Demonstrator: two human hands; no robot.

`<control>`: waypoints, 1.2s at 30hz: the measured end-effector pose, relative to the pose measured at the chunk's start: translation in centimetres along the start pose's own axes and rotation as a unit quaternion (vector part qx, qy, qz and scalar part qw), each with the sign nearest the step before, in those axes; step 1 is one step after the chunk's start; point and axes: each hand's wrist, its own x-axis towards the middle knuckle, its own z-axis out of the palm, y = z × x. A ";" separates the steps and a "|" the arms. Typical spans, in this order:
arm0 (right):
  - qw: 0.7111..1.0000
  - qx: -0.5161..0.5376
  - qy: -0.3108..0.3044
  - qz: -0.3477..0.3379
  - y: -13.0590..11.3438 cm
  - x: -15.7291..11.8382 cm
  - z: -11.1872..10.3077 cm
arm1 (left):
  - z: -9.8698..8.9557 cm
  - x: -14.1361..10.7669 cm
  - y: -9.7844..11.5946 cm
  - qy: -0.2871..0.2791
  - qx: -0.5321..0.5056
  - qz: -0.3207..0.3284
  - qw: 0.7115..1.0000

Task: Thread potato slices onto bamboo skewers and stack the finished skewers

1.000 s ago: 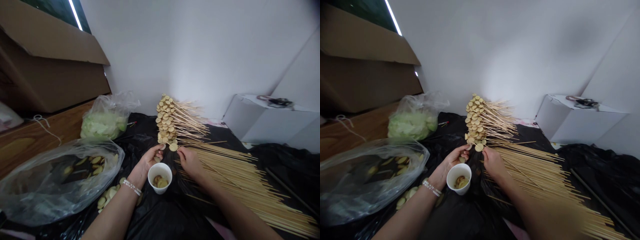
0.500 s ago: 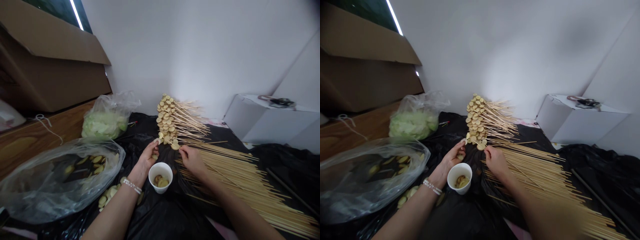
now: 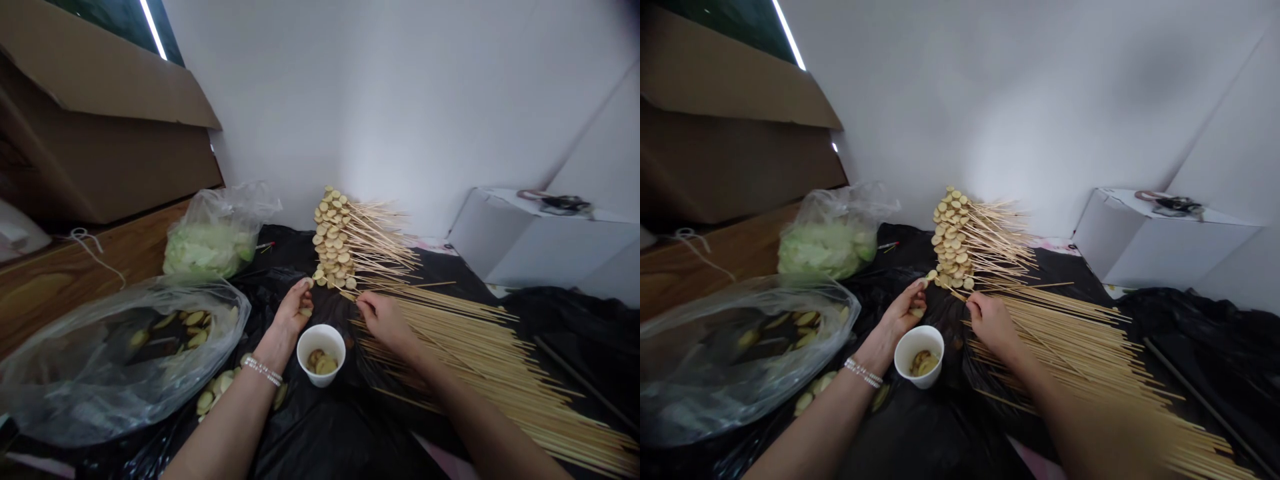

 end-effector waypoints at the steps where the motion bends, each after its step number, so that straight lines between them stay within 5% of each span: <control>1: 1.000 -0.002 0.001 0.000 0.0 0.0 0.0 | 0.0 0.0 0.0 0.000 0.011 0.006 1.000; 14: 1.000 -0.012 -0.004 0.002 -0.2 -0.1 0.2 | 1.3 -1.5 0.0 -0.053 0.006 -0.075 0.996; 19: 1.000 0.028 0.007 -0.001 -0.3 0.1 0.2 | 1.3 -1.4 -0.2 -0.048 0.021 -0.060 0.997; 22: 0.990 0.120 -0.026 0.067 -0.4 0.3 0.3 | 1.1 -1.3 -0.2 -0.048 0.021 -0.048 0.997; 27: 0.928 0.281 -0.119 0.216 -0.5 0.5 0.2 | 1.0 -1.2 -0.2 -0.075 0.018 -0.048 0.996; 36: 0.975 0.188 0.026 0.111 -0.1 0.6 0.4 | 0.9 -0.6 -0.9 -0.077 0.081 0.051 0.992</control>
